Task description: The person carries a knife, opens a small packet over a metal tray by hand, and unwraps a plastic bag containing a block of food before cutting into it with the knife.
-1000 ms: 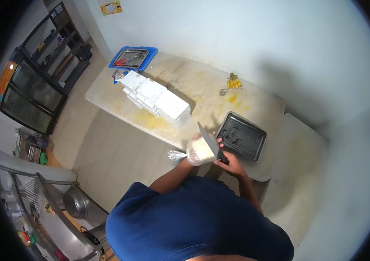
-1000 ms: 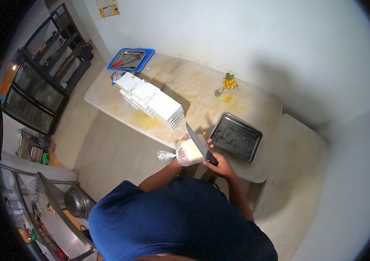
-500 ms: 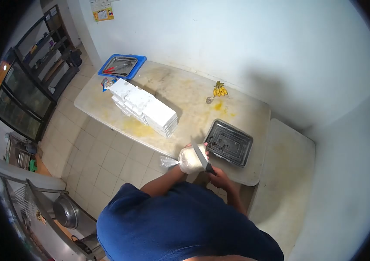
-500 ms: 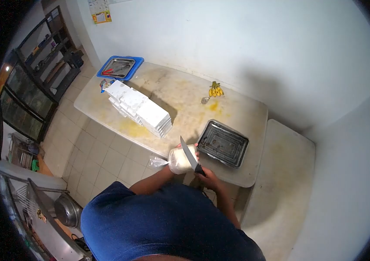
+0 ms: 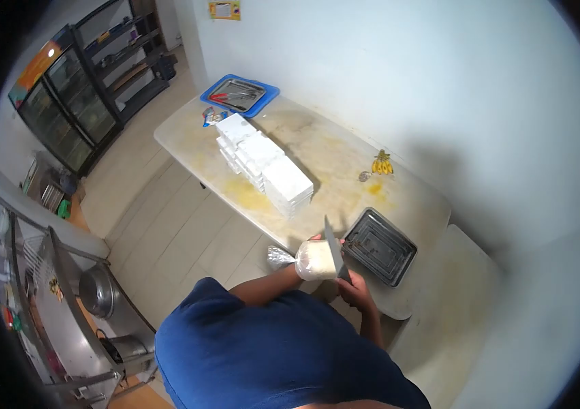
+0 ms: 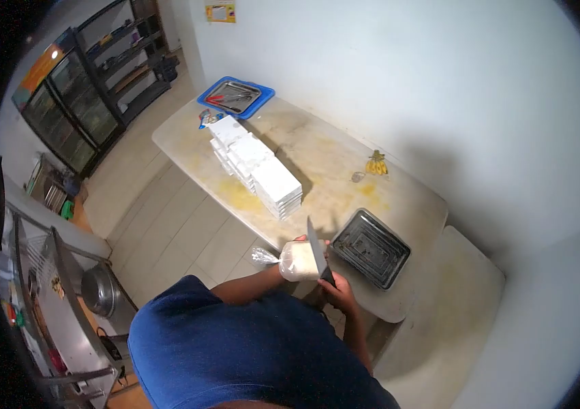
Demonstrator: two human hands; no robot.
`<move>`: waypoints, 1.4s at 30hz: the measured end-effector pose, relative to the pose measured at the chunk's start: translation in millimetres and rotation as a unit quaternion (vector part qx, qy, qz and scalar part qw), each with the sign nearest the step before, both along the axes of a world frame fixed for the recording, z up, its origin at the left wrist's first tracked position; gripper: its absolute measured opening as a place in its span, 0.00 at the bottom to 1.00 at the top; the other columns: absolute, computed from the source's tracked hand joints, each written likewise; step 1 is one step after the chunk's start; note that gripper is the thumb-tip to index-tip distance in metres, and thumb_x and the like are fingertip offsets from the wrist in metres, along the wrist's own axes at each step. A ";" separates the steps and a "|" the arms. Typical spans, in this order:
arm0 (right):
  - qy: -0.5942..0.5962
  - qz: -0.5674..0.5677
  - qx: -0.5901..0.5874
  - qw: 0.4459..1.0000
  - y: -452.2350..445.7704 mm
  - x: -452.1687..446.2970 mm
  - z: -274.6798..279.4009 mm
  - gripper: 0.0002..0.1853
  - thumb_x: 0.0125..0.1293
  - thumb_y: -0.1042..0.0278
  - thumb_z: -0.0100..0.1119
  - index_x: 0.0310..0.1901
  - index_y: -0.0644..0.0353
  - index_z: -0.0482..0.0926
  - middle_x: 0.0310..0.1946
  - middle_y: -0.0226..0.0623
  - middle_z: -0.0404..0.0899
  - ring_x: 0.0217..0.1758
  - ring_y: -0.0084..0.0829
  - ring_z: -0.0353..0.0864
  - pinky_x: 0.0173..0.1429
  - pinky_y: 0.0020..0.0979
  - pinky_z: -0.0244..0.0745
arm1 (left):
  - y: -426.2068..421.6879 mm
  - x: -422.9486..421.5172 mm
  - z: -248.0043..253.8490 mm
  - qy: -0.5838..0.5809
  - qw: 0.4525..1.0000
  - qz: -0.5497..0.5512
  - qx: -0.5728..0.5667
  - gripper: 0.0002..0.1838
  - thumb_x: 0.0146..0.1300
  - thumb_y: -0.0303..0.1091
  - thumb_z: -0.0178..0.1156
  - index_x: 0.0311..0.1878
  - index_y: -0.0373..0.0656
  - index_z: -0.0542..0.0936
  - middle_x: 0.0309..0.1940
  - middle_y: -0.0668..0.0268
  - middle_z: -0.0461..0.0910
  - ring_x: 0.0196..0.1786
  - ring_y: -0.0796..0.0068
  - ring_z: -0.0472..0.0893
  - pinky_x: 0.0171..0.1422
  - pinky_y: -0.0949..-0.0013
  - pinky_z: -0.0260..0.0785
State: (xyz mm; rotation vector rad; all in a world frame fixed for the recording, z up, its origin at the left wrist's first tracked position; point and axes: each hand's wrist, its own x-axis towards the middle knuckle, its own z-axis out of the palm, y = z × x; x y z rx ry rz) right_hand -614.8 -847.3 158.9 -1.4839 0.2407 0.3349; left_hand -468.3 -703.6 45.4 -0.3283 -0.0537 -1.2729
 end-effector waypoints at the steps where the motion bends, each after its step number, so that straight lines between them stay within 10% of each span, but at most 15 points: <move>1: -0.007 0.018 -0.026 0.999 0.6 2.9 -3.0 0.10 0.70 0.64 0.59 0.45 0.62 0.77 0.30 0.24 0.75 0.32 0.18 0.72 0.36 0.23 0.68 | -1.5 -2.0 5.5 -0.025 0.999 0.009 -0.028 0.38 0.68 0.58 0.48 0.73 0.40 0.62 0.55 0.44 0.76 0.57 0.43 0.78 0.63 0.40 0.70; 24: -0.053 0.126 -0.091 0.986 14.7 47.4 -4.5 0.09 0.67 0.62 0.62 0.37 0.57 0.75 0.22 0.23 0.71 0.20 0.15 0.67 0.20 0.22 0.64 | 45.4 9.6 -17.2 0.024 0.996 0.086 0.023 0.39 0.66 0.59 0.48 0.72 0.40 0.64 0.55 0.46 0.75 0.60 0.46 0.76 0.65 0.41 0.67; 42: -0.017 0.096 -0.144 0.985 -12.4 4.1 -48.1 0.12 0.66 0.77 0.54 0.50 0.64 0.75 0.33 0.31 0.77 0.35 0.23 0.76 0.41 0.29 0.72 | 0.3 0.1 -21.7 -0.025 0.999 -0.014 -0.035 0.42 0.68 0.62 0.52 0.76 0.43 0.58 0.57 0.47 0.71 0.60 0.42 0.74 0.63 0.38 0.69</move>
